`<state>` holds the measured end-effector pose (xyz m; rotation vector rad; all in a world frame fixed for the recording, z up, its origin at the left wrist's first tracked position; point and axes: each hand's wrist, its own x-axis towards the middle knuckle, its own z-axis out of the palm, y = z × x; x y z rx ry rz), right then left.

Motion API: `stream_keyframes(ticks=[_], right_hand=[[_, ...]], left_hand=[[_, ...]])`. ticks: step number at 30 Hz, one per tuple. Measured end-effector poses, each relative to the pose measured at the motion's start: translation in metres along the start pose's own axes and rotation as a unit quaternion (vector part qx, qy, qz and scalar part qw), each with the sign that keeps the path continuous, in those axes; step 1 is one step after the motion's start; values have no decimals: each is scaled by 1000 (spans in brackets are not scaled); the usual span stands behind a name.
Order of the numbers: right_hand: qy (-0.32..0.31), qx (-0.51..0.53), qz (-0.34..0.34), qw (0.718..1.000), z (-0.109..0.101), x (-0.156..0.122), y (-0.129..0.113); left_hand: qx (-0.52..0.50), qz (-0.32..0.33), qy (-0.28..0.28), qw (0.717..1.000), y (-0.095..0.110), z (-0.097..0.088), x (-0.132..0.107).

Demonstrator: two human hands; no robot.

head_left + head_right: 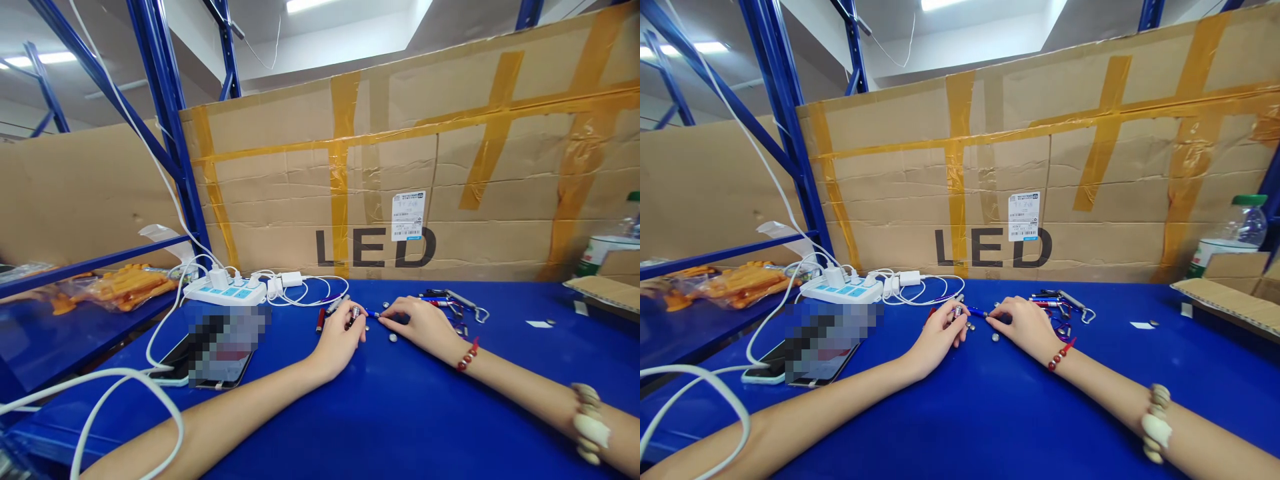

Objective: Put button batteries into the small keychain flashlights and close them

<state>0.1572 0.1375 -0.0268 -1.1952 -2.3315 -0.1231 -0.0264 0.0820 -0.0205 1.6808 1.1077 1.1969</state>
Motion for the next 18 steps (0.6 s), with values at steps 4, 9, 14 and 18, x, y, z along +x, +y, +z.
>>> stream_keyframes(ticks=[4, 9, 14, 18], right_hand=[[-2, -44, -29, 999, 2, 2, 0], [13, -90, -55, 994, 5, 4, 2], [-11, -47, -62, 997, 3, 4, 2], [64, 38, -28, 997, 0, 3, -1]], left_hand=[[-10, 6, 7, 1000, -1, 1, 0], [-25, 6, -1, 1000, -7, 1, 1], [-4, 15, -8, 1000, -6, 0, 1], [37, 23, -6, 999, 0, 0, 1]])
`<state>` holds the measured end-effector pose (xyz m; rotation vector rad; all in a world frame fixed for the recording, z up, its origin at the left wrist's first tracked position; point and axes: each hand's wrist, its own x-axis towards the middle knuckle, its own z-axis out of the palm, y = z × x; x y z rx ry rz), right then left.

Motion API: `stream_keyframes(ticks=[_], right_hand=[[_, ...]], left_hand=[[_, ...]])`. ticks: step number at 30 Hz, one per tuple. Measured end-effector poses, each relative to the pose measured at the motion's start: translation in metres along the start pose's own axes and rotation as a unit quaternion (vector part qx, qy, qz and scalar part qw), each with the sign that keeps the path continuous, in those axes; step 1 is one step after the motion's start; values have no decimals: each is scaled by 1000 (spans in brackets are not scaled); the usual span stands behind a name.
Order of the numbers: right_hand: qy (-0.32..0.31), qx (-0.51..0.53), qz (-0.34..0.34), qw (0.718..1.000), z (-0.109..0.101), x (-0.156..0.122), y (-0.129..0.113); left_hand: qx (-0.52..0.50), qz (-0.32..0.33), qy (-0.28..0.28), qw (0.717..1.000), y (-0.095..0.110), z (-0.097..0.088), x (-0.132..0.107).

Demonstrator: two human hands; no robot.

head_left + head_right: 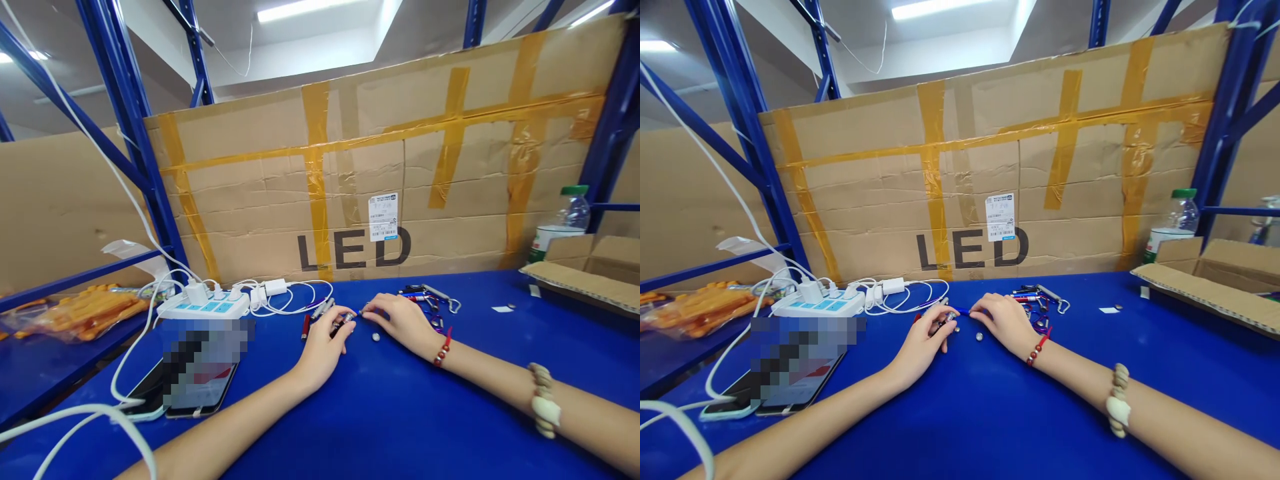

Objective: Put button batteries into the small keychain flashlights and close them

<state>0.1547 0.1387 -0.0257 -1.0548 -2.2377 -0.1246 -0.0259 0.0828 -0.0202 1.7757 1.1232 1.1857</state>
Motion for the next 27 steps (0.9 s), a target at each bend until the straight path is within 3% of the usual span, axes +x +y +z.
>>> stream_keyframes(ticks=[4, 8, 20, 27], right_hand=[[97, 162, 1, 982, -2, -2, -11], [109, 226, -56, 966, -3, -5, -24], [64, 202, -95, 973, -3, -9, -29], [9, 92, -54, 994, -1, -9, -26]], left_hand=[[17, -10, -5, 1000, 3, 1, 0], [15, 2, -16, 1000, 2, 1, 1], [9, 13, -29, 999, -1, 1, 2], [6, -9, 73, 997, -5, 0, 2]])
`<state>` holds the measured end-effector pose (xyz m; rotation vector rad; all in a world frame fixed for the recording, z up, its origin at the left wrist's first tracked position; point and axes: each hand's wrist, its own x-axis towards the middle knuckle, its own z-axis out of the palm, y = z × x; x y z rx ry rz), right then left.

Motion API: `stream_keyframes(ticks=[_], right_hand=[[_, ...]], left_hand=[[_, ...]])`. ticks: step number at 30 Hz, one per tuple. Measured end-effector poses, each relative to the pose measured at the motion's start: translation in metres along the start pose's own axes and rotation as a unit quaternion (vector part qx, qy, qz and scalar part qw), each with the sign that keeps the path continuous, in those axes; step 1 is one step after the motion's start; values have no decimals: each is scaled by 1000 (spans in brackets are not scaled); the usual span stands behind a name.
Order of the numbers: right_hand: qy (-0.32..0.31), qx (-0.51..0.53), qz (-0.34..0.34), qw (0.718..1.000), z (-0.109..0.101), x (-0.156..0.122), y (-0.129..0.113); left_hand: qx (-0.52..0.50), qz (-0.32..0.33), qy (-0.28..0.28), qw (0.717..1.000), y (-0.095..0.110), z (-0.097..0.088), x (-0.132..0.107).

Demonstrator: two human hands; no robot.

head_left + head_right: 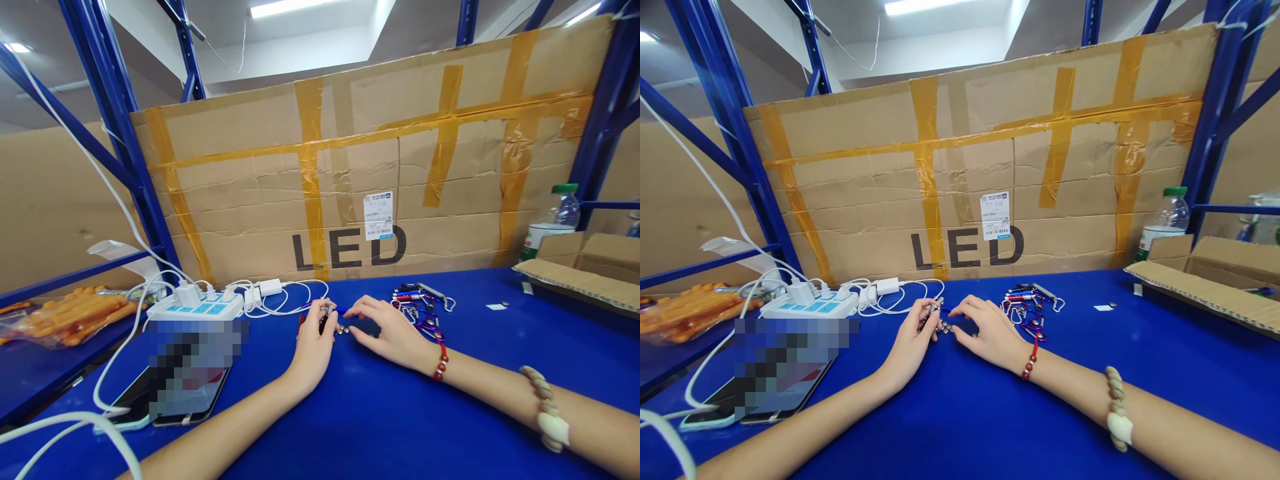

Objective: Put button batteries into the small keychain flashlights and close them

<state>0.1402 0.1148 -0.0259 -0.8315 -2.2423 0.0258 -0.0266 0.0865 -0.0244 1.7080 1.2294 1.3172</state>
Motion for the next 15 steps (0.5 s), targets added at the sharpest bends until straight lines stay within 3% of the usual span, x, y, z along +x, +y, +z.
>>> stream_keyframes(ticks=[7, 15], right_hand=[[-74, -53, -11, 996, 3, -1, 6], [-77, -27, -20, 996, 2, 0, 7]], left_hand=[[-11, 9, -13, 1000, 4, 0, -2], [29, 35, -5, 999, 3, -1, -3]])
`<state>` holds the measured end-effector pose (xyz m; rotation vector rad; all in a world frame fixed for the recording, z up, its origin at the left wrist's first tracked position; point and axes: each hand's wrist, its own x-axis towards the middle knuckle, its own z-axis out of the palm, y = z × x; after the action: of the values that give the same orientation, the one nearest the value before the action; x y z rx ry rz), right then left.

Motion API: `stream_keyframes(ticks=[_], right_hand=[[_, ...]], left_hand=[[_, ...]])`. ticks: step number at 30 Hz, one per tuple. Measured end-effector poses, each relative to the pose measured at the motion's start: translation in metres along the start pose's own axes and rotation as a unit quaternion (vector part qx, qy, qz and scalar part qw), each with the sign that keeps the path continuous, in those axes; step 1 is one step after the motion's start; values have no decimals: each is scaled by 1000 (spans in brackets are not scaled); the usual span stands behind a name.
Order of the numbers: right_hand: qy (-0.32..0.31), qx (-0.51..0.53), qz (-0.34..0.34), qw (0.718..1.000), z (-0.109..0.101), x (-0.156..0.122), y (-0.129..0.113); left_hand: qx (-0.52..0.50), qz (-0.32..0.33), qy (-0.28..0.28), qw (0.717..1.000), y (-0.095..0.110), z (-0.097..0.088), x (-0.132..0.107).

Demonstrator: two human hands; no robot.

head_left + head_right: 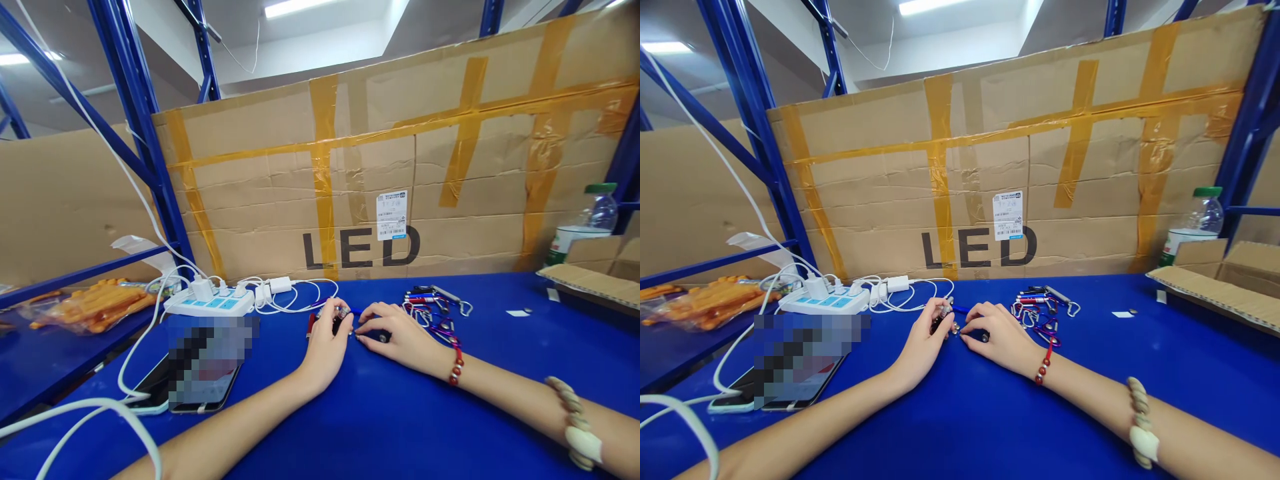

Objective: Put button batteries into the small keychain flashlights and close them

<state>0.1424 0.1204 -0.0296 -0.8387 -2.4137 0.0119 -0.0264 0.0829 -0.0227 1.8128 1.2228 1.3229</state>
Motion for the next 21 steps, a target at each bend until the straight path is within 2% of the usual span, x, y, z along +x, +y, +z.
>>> stream_keyframes(ticks=[4, 7, 14, 18, 21], right_hand=[[7, 19, 4, 1000, 2, 0, 2], [8, 32, 8, 999, 4, 0, 3], [-3, 32, 10, 999, 0, 2, -1], [6, 12, 51, 999, 0, 1, -9], [18, 7, 84, 996, 2, 1, -16]], left_hand=[[-37, -26, -13, 999, -1, 1, 0], [-45, -20, -21, 999, -1, 1, 0], [25, 11, -21, 999, 4, 0, -2], [74, 61, -5, 995, 5, 0, -1], [84, 71, -2, 994, 4, 0, -1]])
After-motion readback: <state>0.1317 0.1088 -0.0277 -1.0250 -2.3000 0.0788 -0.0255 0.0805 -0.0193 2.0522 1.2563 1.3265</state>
